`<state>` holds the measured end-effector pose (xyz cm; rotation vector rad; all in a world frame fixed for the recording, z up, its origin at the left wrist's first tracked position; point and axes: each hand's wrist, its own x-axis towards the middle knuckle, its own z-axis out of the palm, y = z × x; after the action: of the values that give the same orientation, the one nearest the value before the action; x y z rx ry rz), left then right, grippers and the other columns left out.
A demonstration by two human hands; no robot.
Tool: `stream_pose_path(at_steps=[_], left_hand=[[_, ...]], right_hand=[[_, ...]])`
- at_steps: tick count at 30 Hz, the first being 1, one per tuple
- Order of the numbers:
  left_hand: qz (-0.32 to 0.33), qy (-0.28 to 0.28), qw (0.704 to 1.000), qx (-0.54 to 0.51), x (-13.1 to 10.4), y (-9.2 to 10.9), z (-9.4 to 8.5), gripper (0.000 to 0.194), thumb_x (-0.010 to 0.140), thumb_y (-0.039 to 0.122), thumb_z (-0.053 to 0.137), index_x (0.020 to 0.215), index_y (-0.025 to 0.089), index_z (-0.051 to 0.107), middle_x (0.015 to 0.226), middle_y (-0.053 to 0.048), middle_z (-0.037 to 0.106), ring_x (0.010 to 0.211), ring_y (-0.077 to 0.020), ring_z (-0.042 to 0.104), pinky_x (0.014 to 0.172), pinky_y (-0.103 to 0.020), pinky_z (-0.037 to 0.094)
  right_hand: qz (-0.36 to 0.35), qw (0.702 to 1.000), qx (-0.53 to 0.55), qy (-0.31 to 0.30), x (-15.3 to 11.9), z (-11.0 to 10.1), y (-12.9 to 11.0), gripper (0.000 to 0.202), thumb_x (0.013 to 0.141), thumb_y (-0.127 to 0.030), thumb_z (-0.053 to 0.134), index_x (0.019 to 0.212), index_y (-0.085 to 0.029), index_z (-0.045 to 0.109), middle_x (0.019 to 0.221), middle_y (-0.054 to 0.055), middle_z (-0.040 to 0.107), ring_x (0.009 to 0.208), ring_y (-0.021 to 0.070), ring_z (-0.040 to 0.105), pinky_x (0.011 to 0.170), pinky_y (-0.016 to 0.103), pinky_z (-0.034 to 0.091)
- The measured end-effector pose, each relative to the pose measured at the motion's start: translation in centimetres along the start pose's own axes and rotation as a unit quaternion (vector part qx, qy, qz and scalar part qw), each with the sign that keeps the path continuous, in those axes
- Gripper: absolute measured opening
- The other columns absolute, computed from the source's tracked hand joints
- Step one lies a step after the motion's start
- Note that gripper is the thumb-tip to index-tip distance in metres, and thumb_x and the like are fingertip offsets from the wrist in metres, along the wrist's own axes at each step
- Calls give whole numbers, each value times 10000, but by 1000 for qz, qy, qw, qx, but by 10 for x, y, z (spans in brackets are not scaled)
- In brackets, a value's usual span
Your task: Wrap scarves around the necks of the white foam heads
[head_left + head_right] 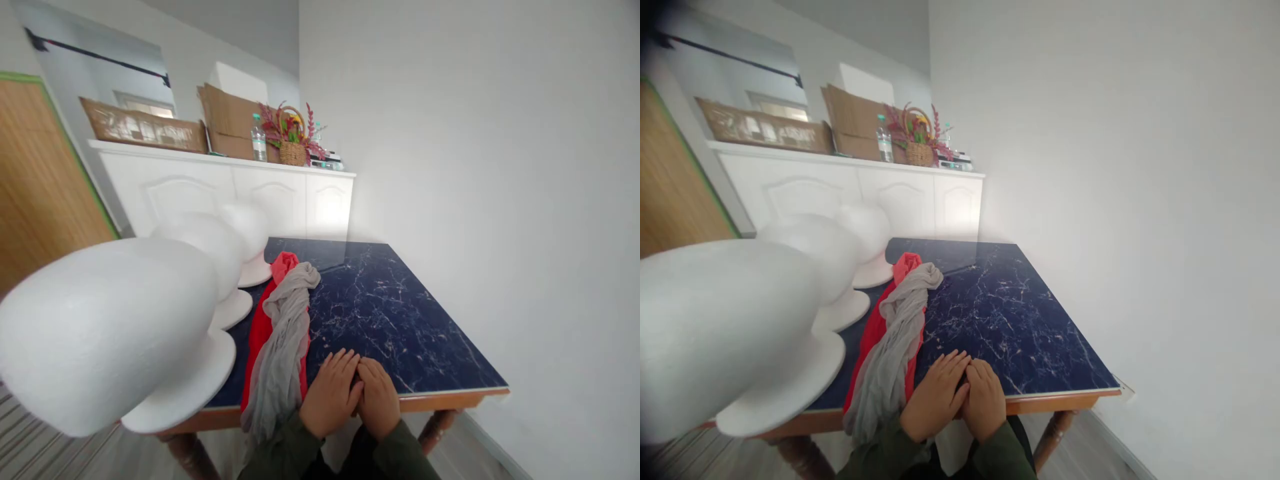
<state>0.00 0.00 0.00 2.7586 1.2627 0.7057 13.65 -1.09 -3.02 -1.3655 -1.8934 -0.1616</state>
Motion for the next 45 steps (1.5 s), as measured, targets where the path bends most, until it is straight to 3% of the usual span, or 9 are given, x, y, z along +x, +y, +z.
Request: stream_pose_path(at_steps=[38, 41, 43, 45], left_hand=[[-3, 0, 1000, -17, 4, 3, -5, 438, 872, 290, 391, 1289, 160, 416, 1335, -75, 465, 1259, -221, 377, 1048, -456, 319], [13, 14, 998, -65, -12, 8, -15, 443, 857, 259, 411, 1295, 189, 412, 1314, -63, 489, 1217, -197, 435, 1022, -396, 384], [48, 52, 993, -99, -40, 3, -22, 474, 853, 264, 422, 1323, 290, 367, 1277, -9, 528, 1155, -167, 500, 963, -324, 453], [90, 121, 983, -102, -81, -15, -28, 486, 854, 288, 420, 1303, 452, 330, 1111, 67, 633, 1006, -153, 598, 852, -294, 527]], right_hand=[[-13, 1000, -23, 10, -1, 0, -1, 352, 722, -56, 406, 996, -154, 605, 989, 83, 644, 974, 194, 559, 910, 360, 442], [-17, 999, -34, 22, 0, -1, -3, 325, 741, -66, 417, 987, -156, 609, 990, 84, 648, 976, 192, 565, 897, 361, 451], [-17, 998, -38, 36, 0, 0, -4, 301, 760, -73, 417, 964, -168, 617, 996, 74, 652, 978, 187, 571, 888, 356, 457], [-20, 998, -41, 51, 0, 1, -4, 294, 774, -78, 408, 945, -182, 624, 997, 62, 656, 974, 185, 576, 878, 353, 463]])
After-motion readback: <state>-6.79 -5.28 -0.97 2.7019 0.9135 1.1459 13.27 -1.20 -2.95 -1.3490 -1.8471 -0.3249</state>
